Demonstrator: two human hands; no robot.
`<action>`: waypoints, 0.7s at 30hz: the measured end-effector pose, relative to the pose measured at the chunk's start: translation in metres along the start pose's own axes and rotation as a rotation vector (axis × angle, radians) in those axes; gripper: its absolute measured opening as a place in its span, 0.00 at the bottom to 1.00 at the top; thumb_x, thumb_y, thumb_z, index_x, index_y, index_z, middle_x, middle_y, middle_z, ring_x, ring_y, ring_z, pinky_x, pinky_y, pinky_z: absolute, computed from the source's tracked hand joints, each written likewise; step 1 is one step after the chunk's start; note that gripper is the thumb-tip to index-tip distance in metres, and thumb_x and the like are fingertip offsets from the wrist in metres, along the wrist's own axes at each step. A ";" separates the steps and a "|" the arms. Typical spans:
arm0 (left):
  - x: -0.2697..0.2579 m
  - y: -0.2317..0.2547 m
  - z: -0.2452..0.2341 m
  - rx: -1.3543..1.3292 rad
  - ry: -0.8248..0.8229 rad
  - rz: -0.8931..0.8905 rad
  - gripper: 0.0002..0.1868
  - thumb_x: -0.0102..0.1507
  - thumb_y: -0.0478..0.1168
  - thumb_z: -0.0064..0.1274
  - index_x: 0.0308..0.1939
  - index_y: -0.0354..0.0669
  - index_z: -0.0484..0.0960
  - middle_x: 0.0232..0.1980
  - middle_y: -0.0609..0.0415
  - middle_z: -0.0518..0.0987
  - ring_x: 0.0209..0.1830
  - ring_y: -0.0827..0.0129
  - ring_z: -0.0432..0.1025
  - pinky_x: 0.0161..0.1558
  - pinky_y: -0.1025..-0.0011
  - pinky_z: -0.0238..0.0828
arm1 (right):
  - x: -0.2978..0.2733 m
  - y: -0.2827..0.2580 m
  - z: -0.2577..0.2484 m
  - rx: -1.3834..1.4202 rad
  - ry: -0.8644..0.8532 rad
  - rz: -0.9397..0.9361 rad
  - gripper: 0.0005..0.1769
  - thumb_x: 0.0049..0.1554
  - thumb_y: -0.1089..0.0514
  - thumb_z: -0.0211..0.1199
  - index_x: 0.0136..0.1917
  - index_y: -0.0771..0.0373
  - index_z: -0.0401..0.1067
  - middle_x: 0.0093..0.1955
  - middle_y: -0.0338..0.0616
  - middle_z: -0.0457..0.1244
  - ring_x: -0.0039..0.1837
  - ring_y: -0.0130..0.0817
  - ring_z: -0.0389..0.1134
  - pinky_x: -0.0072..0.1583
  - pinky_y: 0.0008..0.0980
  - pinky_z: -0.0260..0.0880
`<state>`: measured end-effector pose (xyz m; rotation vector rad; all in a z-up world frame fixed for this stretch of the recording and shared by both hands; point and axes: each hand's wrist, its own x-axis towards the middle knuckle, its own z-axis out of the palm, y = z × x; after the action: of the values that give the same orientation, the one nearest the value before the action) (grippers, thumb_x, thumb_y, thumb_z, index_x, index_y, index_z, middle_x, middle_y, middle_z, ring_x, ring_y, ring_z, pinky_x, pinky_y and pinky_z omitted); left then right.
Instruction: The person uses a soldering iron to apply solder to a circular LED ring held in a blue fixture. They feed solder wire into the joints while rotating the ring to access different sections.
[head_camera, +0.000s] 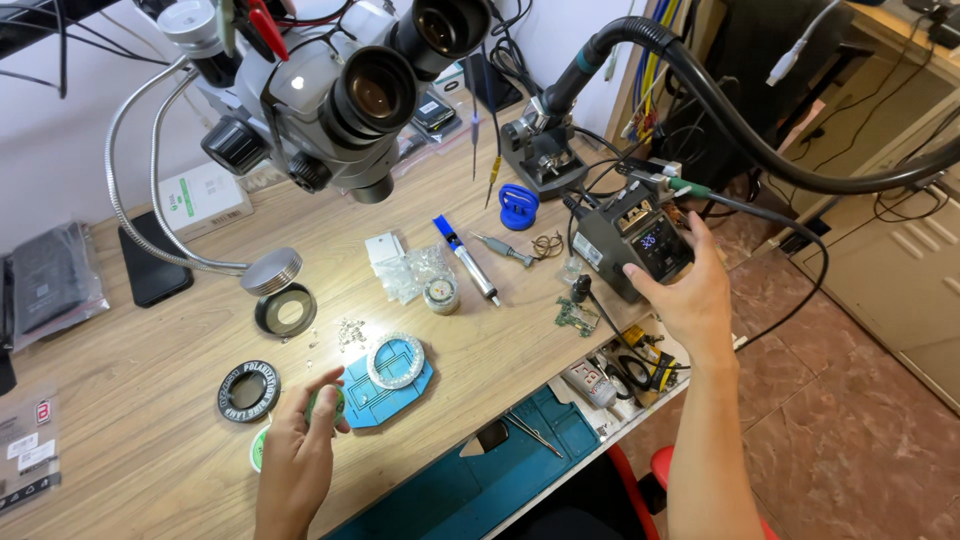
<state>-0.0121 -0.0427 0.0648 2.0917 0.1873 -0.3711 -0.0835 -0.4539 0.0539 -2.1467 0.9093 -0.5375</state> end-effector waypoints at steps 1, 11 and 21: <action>0.003 -0.004 0.001 -0.002 0.006 -0.008 0.22 0.73 0.47 0.41 0.65 0.50 0.84 0.57 0.51 0.81 0.39 0.66 0.75 0.47 0.66 0.73 | -0.002 -0.002 0.001 -0.001 -0.009 -0.003 0.58 0.50 0.46 0.75 0.84 0.62 0.49 0.79 0.59 0.56 0.80 0.49 0.56 0.76 0.50 0.54; 0.007 -0.028 -0.007 -0.059 0.204 0.102 0.20 0.69 0.42 0.49 0.66 0.49 0.78 0.45 0.57 0.81 0.30 0.73 0.67 0.35 0.71 0.65 | -0.064 -0.036 -0.027 -0.215 0.017 -0.204 0.26 0.67 0.50 0.69 0.71 0.69 0.73 0.66 0.58 0.65 0.65 0.46 0.62 0.65 0.47 0.60; 0.072 -0.060 0.007 0.168 0.322 0.505 0.17 0.66 0.38 0.56 0.60 0.47 0.82 0.45 0.46 0.81 0.46 0.46 0.79 0.51 0.52 0.73 | -0.120 -0.107 0.172 -0.095 -0.630 -0.812 0.54 0.45 0.43 0.79 0.79 0.56 0.62 0.67 0.54 0.62 0.66 0.56 0.64 0.67 0.54 0.67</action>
<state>0.0377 -0.0185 -0.0109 2.2630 -0.1912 0.2636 -0.0112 -0.2336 0.0129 -2.4967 -0.3105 -0.1491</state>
